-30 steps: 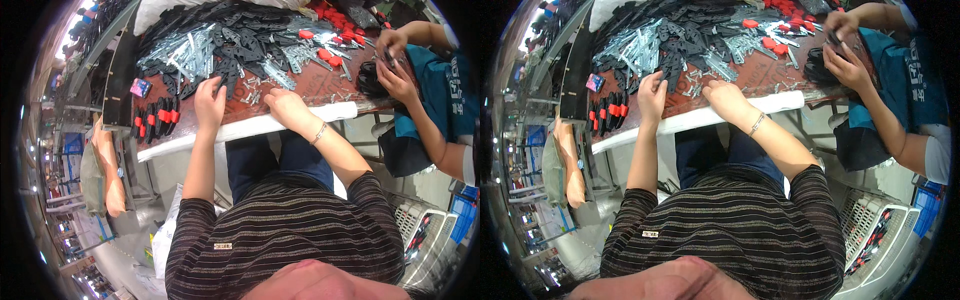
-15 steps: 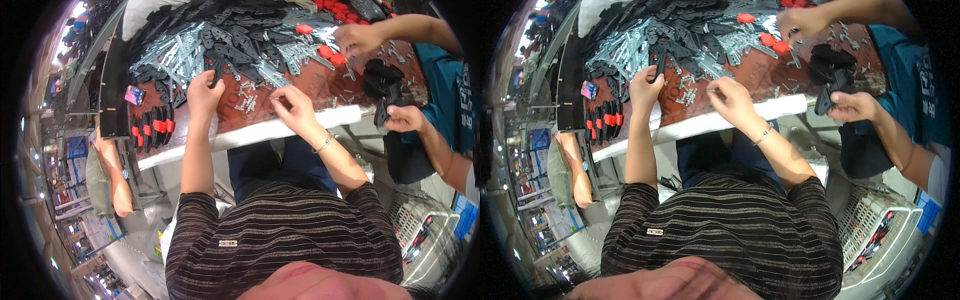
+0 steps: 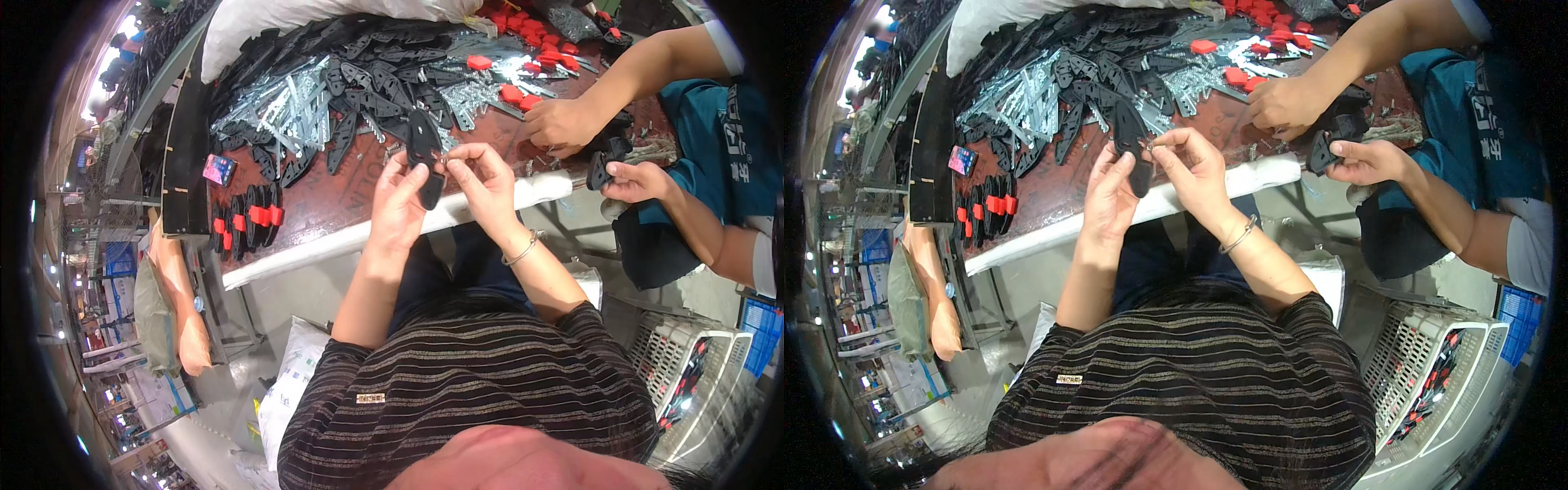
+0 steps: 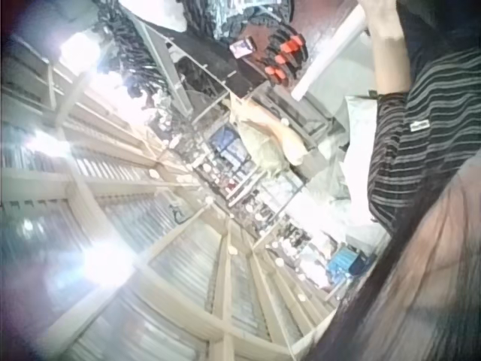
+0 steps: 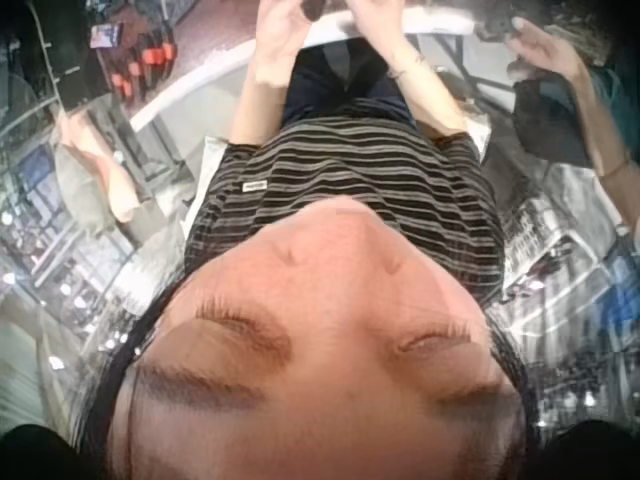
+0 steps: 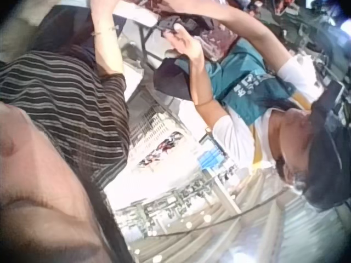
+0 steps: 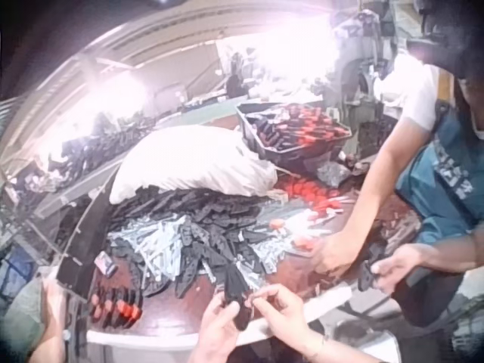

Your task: The person assembles small black and red plastic components at a workbench. They pick up parts, fit them together by hand, and place the finished assemblies into a tray. The person also gathers loose parts from the table and organizes them during the process.

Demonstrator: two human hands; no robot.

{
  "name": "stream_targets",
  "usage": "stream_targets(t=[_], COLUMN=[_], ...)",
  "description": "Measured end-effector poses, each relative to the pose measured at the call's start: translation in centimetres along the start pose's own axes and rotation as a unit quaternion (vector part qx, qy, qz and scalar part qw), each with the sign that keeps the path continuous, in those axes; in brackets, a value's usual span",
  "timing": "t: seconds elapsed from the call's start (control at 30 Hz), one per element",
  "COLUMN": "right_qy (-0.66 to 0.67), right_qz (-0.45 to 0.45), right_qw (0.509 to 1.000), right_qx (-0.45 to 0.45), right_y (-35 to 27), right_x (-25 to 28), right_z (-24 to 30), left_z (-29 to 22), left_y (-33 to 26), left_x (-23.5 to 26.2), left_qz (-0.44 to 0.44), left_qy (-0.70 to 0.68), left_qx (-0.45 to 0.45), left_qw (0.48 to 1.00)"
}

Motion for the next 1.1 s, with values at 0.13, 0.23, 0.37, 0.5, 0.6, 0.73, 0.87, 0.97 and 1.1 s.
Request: stream_targets(t=[0.13, 0.23, 0.37, 0.5, 0.6, 0.73, 0.87, 0.97, 1.1], right_qy=[-0.038, -0.018, -0.05, -0.1, -0.12, -0.138, -0.226, -0.358, -0.721], right_qz=[-0.016, -0.034, -0.041, -0.057, -0.075, -0.074, -0.038, -0.047, -0.028], right_qw=[0.998, 0.998, 0.995, 0.99, 0.986, 0.986, 0.969, 0.92, 0.655], right_qx=[0.049, 0.049, 0.073, 0.087, 0.093, 0.06, 0.09, 0.151, 0.225], right_y=[-0.3, -1.0, -1.2, -1.0, -0.6, 0.1, 1.6, 3.7, 7.0], right_x=[0.6, 0.6, 1.0, 1.3, 1.6, 2.6, 3.6, 5.3, 7.0], right_z=[0.6, 1.1, 1.1, 1.6, 1.3, 1.0, 2.0, 5.1, 6.6], left_z=[0.8, 1.2, 1.4, 1.3, 1.2, 1.7, 2.5, 2.9, 2.9], left_y=[-0.3, -0.6, -0.6, -0.1, 0.4, 2.0, 3.9, 5.5, 6.5], left_x=[-0.8, -0.7, -0.7, -0.6, -1.0, -1.1, -1.1, -0.9, 0.5], left_qz=[-0.029, -0.031, -0.035, -0.038, -0.036, -0.005, 0.013, 0.043, 0.047], left_qy=[-0.012, -0.003, 0.008, 0.041, 0.058, 0.083, 0.082, 0.058, 0.028], left_qx=[-0.014, -0.018, -0.038, -0.067, -0.081, -0.045, 0.02, 0.041, 0.027], left_qw=[0.999, 0.999, 0.999, 0.996, 0.994, 0.996, 0.996, 0.997, 0.998])
Point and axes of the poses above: each hand's wrist, its own y-axis towards the middle knuckle, its own x-axis out of the back of the hand, z = x × y, the point moved 9 cm from there along y, towards the middle knuckle, and after that the axes turned 3 degrees about x, right-handed, at the moved point
